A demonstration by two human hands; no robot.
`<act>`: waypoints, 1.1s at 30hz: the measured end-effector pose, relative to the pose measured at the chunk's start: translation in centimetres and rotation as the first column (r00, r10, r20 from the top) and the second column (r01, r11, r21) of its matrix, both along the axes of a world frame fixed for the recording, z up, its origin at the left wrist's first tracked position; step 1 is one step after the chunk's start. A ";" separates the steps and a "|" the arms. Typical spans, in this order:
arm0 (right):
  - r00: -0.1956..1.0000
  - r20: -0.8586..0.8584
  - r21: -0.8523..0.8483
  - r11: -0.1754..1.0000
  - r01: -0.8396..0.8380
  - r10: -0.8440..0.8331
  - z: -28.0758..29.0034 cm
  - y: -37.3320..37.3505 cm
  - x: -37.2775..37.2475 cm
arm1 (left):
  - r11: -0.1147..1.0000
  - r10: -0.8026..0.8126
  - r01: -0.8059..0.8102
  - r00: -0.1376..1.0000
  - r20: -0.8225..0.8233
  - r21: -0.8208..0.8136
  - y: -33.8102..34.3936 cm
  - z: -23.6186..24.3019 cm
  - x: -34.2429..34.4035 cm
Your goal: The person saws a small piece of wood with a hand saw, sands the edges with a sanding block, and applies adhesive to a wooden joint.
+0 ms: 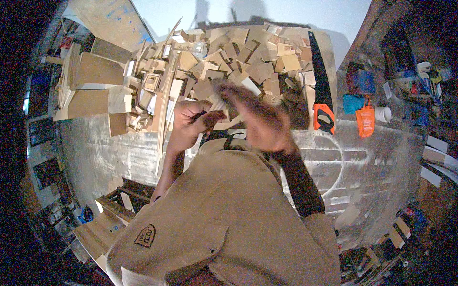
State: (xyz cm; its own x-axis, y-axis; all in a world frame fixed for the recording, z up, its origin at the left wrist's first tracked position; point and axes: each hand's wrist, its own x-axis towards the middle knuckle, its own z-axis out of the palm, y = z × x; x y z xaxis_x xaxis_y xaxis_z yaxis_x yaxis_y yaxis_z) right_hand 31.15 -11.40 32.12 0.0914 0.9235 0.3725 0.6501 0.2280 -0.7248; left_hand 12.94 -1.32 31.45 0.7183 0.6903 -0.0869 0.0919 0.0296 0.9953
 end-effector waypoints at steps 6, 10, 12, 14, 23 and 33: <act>0.992 0.088 0.272 0.960 0.060 -0.087 -2.7 0.8 -0.6 | 0.793 0.069 0.131 0.951 0.302 -0.595 -1.3 -0.2 -1.0; 0.985 0.160 0.418 0.908 -0.012 -0.061 -2.7 0.3 -1.8 | 0.696 0.169 0.090 0.944 0.284 -0.712 -1.9 -0.7 -0.5; 0.971 0.239 0.351 0.929 -0.117 0.032 -3.0 0.3 -1.0 | 0.705 0.333 -0.211 0.941 0.054 -0.677 -3.6 1.2 0.1; 0.963 0.269 0.289 0.953 -0.090 0.010 -3.6 1.4 -0.2 | 0.750 0.136 0.119 0.935 0.328 -0.651 -2.3 -1.4 -0.9; 0.993 0.119 0.364 0.931 -0.023 -0.022 -2.7 -1.2 -3.6 | 0.830 0.310 -0.148 0.924 0.223 -0.538 -3.3 0.4 0.1; 0.954 -0.203 -0.060 0.975 0.214 -0.222 -3.6 -3.3 -4.0 | 0.906 0.423 -0.406 0.873 0.243 -0.117 -2.4 -2.0 -1.2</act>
